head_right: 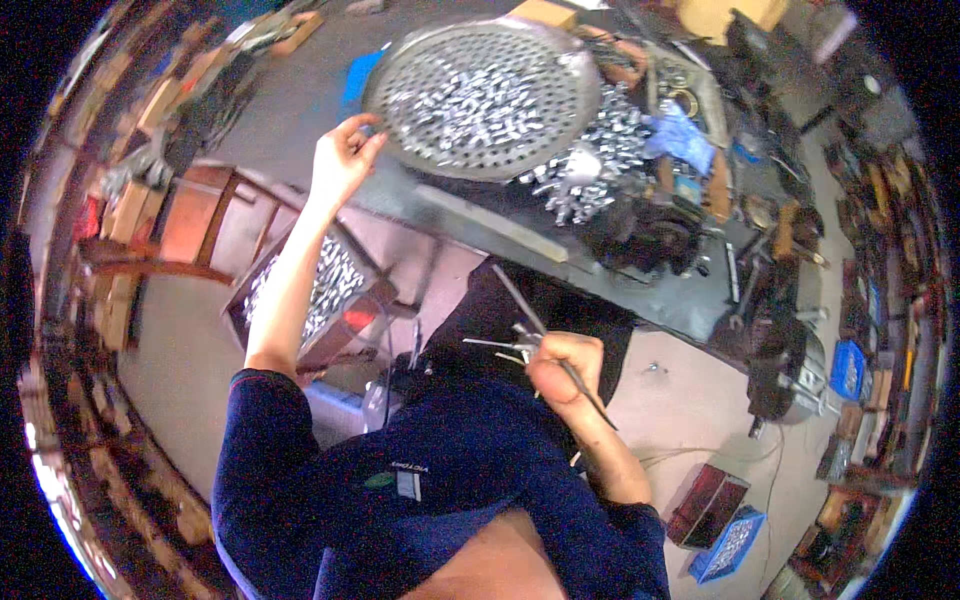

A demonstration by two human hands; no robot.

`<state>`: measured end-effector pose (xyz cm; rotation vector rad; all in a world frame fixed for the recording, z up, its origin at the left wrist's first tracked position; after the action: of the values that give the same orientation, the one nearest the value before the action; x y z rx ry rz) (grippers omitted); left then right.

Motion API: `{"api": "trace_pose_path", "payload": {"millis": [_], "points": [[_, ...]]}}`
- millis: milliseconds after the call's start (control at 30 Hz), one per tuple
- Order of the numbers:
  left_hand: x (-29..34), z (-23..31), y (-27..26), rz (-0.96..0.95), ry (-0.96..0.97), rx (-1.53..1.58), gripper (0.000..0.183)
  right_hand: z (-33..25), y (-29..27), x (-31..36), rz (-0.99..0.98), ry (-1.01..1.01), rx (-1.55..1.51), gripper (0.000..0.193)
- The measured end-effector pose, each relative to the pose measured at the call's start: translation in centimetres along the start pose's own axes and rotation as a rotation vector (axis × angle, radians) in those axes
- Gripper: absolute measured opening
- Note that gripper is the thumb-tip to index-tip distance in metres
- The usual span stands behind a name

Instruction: The person picks up small metal components from a box one at a time, uses a handheld air nozzle to blow air through them, and then places them into a tray.

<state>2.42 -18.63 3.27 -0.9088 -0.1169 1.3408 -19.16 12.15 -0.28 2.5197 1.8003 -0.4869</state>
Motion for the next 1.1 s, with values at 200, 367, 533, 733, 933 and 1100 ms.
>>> {"api": "trace_pose_path", "payload": {"millis": [200, 367, 533, 733, 933, 1100], "points": [[11.4, -16.3, -5.5, -0.123, -0.307, -0.054, 0.031, 0.7, 0.9, -0.1, -0.107, 0.032, -0.140, 0.053], [16.8, -20.1, -3.8, -0.364, -0.405, -0.538, 0.022, 0.2, 1.4, -0.6, -0.147, 0.096, -0.100, 0.047], [17.0, -20.6, -0.1, -0.384, -0.440, -0.845, 0.023, 0.4, 1.4, -0.3, -0.146, 0.074, -0.141, 0.049], [16.5, -18.4, -0.6, -0.285, -0.426, -0.720, 0.021, 0.9, 1.3, 0.3, -0.133, 0.098, -0.132, 0.029], [16.5, -17.1, -2.9, -0.107, -0.444, -0.510, 0.020, 1.2, 1.0, 0.6, -0.143, 0.073, 0.030, 0.027], [16.4, -15.5, -3.9, 0.033, -0.625, 0.367, 0.020, 1.2, 1.2, 0.5, -0.194, 0.026, 0.038, 0.030]]}}
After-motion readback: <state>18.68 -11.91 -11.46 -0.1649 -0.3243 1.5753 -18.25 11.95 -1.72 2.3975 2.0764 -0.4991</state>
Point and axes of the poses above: each hand's wrist, its own x-axis away from the middle knuckle, its own y-axis out of the palm, z = x × y, the point moved 1 cm from there along -x, towards the middle knuckle, and after that the axes turned 5 degrees about z, right-handed, at the moved point
